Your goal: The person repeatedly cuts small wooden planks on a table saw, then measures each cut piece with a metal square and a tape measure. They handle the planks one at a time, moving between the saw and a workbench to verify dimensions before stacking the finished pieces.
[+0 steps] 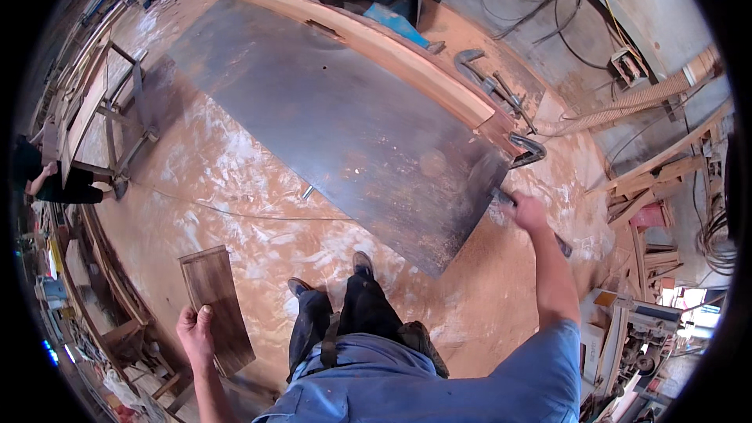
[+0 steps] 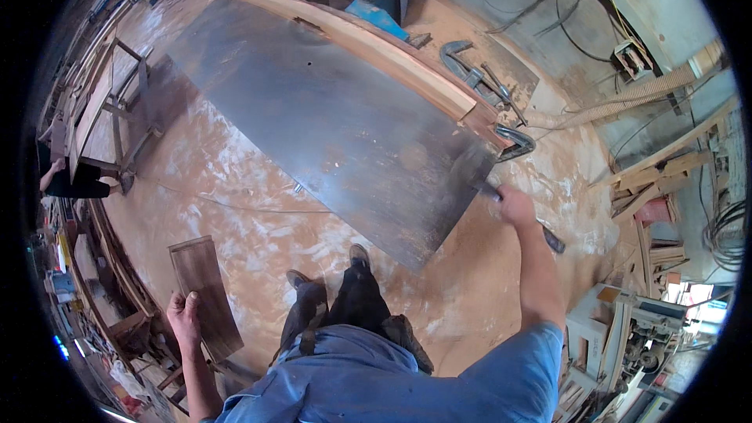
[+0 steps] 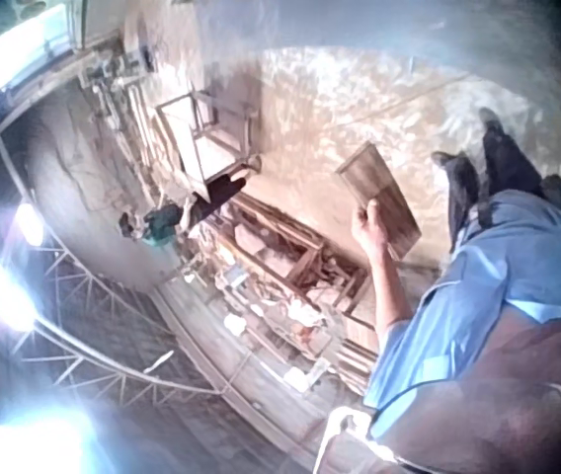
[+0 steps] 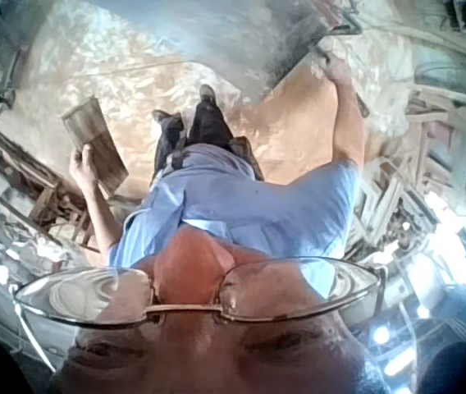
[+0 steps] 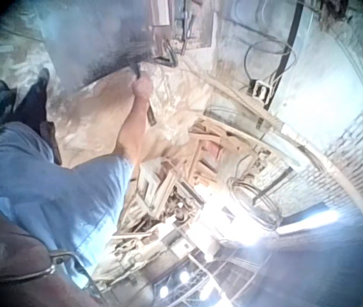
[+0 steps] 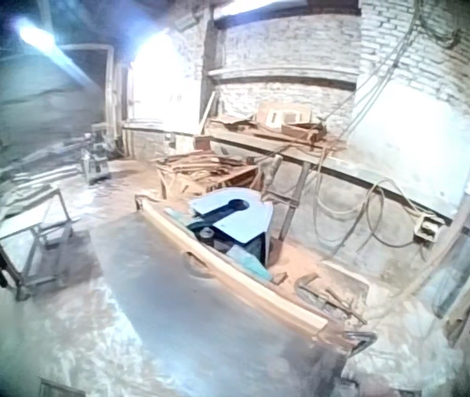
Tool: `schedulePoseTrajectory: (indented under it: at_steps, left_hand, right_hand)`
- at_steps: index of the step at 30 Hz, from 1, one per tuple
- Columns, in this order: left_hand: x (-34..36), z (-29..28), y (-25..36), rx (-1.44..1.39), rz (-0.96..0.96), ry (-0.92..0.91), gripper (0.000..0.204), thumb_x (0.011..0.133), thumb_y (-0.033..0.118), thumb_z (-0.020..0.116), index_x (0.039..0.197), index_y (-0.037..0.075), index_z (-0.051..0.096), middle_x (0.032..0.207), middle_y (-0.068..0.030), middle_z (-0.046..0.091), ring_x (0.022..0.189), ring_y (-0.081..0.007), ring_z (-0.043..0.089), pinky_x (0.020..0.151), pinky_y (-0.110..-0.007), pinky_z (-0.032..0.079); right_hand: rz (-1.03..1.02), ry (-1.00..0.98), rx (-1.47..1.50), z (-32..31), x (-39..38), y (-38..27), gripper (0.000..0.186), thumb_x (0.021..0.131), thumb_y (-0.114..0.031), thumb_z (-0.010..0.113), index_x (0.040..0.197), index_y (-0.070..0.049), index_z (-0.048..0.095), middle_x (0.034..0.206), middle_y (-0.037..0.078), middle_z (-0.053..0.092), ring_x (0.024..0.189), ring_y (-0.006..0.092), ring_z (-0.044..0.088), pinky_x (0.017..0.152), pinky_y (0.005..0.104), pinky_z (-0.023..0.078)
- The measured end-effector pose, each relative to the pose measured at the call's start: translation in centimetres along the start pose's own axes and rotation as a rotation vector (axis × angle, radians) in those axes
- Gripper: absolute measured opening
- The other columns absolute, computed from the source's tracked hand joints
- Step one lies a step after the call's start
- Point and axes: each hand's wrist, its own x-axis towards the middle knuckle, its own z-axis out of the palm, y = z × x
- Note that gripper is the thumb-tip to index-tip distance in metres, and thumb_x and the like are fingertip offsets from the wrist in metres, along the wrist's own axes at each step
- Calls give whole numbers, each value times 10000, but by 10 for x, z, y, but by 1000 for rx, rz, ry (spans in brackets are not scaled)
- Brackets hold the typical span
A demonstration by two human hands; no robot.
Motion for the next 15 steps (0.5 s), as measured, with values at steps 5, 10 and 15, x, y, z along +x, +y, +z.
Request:
schedulePoseTrajectory:
  at_steps: [5, 10, 15]
  left_hand:
    - [-14, -4, 1, 17, 15, 41, 190, 923, 183, 697, 909, 3, 639, 810, 44, 588, 731, -52, 469, 668, -213, 399]
    - [-20, -8, 2, 153, -51, 35, 195, 921, 183, 699, 913, -3, 641, 812, 39, 594, 742, -54, 473, 675, -213, 404]
    - [-24, 2, 0, 81, -5, 41, 207, 919, 184, 693, 870, -5, 627, 791, 39, 585, 725, -57, 463, 657, -226, 408]
  right_hand:
    - [110, 18, -52, 3, 2, -15, 504, 814, -547, 675, 881, -49, 633, 821, 228, 674, 809, 419, 657, 736, 520, 516]
    - [-33, -149, -163, -18, 4, -9, 516, 808, -564, 668, 887, -55, 638, 861, 210, 686, 844, 402, 663, 764, 513, 517]
    - [140, 58, -70, -2, 8, -12, 451, 821, -475, 692, 913, -37, 641, 821, 233, 669, 794, 429, 651, 702, 507, 516]
